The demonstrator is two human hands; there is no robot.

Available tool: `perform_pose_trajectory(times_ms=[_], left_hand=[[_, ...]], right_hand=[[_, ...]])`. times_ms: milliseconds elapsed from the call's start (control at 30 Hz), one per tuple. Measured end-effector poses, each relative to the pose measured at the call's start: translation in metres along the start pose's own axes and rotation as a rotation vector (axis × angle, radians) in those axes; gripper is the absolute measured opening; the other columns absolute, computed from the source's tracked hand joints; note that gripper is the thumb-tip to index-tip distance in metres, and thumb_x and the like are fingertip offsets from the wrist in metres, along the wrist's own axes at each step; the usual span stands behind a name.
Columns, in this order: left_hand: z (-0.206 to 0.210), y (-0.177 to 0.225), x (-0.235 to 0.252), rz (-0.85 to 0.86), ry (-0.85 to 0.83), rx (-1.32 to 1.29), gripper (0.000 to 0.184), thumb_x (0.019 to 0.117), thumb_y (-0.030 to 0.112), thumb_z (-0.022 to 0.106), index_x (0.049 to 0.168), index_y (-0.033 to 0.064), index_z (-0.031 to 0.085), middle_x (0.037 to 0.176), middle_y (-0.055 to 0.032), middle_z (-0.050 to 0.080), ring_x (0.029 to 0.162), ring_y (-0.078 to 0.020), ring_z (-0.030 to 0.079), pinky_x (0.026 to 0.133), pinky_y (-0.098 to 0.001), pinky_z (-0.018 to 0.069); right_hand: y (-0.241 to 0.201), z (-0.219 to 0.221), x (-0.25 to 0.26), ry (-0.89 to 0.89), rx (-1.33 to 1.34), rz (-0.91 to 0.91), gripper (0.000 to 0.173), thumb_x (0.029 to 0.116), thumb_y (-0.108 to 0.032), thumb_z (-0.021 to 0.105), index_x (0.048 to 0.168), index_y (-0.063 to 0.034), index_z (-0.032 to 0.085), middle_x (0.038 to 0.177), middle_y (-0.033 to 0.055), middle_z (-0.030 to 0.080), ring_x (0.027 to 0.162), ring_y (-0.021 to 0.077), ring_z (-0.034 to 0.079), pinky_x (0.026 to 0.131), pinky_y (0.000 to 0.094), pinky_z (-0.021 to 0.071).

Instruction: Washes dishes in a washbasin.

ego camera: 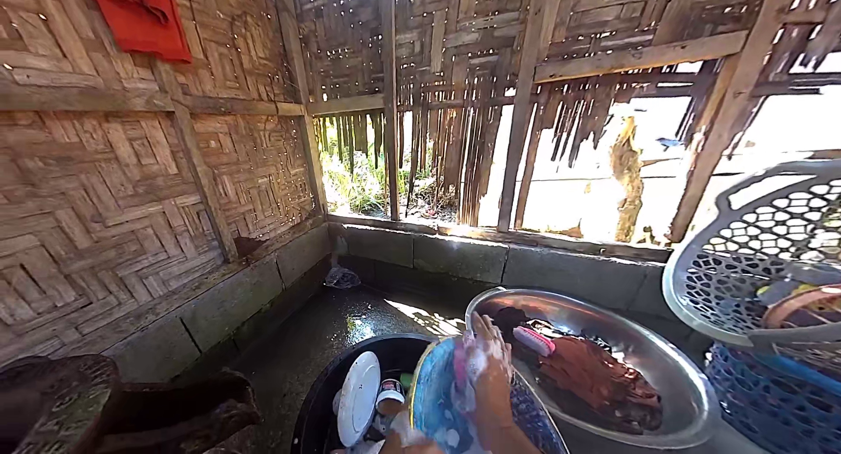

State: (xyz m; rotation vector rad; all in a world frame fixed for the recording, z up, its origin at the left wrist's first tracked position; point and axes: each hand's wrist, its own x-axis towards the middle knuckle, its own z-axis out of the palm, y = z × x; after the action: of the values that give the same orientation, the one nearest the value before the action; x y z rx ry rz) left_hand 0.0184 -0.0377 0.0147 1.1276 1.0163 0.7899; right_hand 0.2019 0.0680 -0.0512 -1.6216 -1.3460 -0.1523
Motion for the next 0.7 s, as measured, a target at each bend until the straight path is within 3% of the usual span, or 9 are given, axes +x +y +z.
perform_pose_trajectory(times_ms=[67,133,200,300,367,433,567,633,700], left_hand=[[0.003,0.002,0.005,0.072,0.058,-0.017,0.057,0.0953,0.006,0.06,0.146,-0.0065,0.037,0.125,-0.0154,0.06,0.112,-0.013,0.062,0.099,-0.0295,0.0516],[0.001,0.002,0.014,0.17,0.208,-0.029,0.051,0.1013,0.012,0.056,0.145,-0.0082,0.039,0.127,-0.0188,0.061,0.113,-0.0161,0.062,0.1,-0.0326,0.0519],[-0.009,0.002,0.025,0.222,0.381,-0.071,0.05,0.1034,0.013,0.053,0.148,-0.0064,0.04,0.134,-0.0206,0.058,0.119,-0.0183,0.061,0.103,-0.0338,0.0505],[-0.021,0.005,0.026,0.229,0.467,-0.126,0.059,0.1024,0.011,0.054,0.155,-0.0036,0.03,0.152,-0.0228,0.044,0.137,-0.0225,0.049,0.113,-0.0349,0.0421],[-0.021,0.006,0.02,0.202,0.469,-0.111,0.063,0.1009,0.013,0.057,0.155,-0.0026,0.03,0.152,-0.0225,0.043,0.138,-0.0231,0.048,0.113,-0.0357,0.0425],[-0.015,0.008,0.016,0.158,0.407,-0.069,0.065,0.1015,0.015,0.058,0.156,-0.0026,0.028,0.155,-0.0229,0.04,0.14,-0.0243,0.045,0.114,-0.0372,0.0406],[-0.009,0.001,0.025,0.147,0.335,-0.066,0.053,0.1039,0.015,0.054,0.151,-0.0033,0.037,0.143,-0.0197,0.053,0.128,-0.0185,0.056,0.108,-0.032,0.0467],[-0.017,0.0,0.034,0.182,0.383,-0.114,0.045,0.1061,0.013,0.05,0.146,-0.0056,0.041,0.128,-0.0187,0.061,0.113,-0.0168,0.063,0.097,-0.0314,0.0522],[-0.027,0.003,0.042,0.159,0.456,-0.194,0.039,0.1082,0.014,0.047,0.141,-0.0056,0.044,0.112,-0.0169,0.064,0.097,-0.0172,0.066,0.086,-0.0326,0.0563]], right_hand=[[-0.024,-0.001,-0.012,-0.076,0.081,-0.017,0.054,0.1015,-0.013,0.041,0.154,0.0023,0.041,0.159,0.0299,0.036,0.147,0.0468,0.036,0.117,0.0629,0.0307],[-0.057,0.003,-0.044,-0.248,0.263,-0.098,0.054,0.1002,-0.01,0.043,0.153,0.004,0.042,0.159,0.0271,0.037,0.147,0.042,0.038,0.117,0.0558,0.0356],[-0.065,0.01,-0.061,-0.427,0.433,-0.202,0.049,0.1058,-0.016,0.039,0.152,0.0003,0.046,0.159,0.0227,0.041,0.15,0.0376,0.036,0.122,0.0573,0.0283],[-0.028,0.022,-0.057,-0.517,0.388,-0.208,0.046,0.1069,-0.02,0.04,0.15,-0.0094,0.052,0.159,0.019,0.043,0.15,0.034,0.036,0.123,0.0573,0.0259],[0.004,0.024,-0.043,-0.469,0.268,-0.124,0.048,0.1073,-0.017,0.036,0.153,-0.0077,0.047,0.162,0.0174,0.038,0.153,0.0328,0.032,0.125,0.0558,0.023],[0.006,0.02,-0.029,-0.42,0.15,-0.091,0.051,0.1056,-0.014,0.037,0.156,-0.0057,0.042,0.164,0.0187,0.033,0.154,0.0352,0.027,0.126,0.0561,0.0202],[-0.045,0.014,-0.043,-0.508,0.323,-0.09,0.056,0.104,-0.023,0.047,0.155,-0.0014,0.041,0.165,0.0197,0.032,0.154,0.0322,0.029,0.126,0.0505,0.022],[-0.068,-0.005,-0.052,-0.722,0.485,-0.108,0.06,0.103,-0.03,0.051,0.154,0.0008,0.042,0.163,0.0198,0.035,0.154,0.0303,0.028,0.127,0.0504,0.0163],[-0.07,-0.034,-0.057,-0.938,0.572,-0.201,0.073,0.0963,-0.04,0.062,0.152,0.0014,0.043,0.161,0.022,0.037,0.154,0.0303,0.027,0.127,0.0489,0.0154]])
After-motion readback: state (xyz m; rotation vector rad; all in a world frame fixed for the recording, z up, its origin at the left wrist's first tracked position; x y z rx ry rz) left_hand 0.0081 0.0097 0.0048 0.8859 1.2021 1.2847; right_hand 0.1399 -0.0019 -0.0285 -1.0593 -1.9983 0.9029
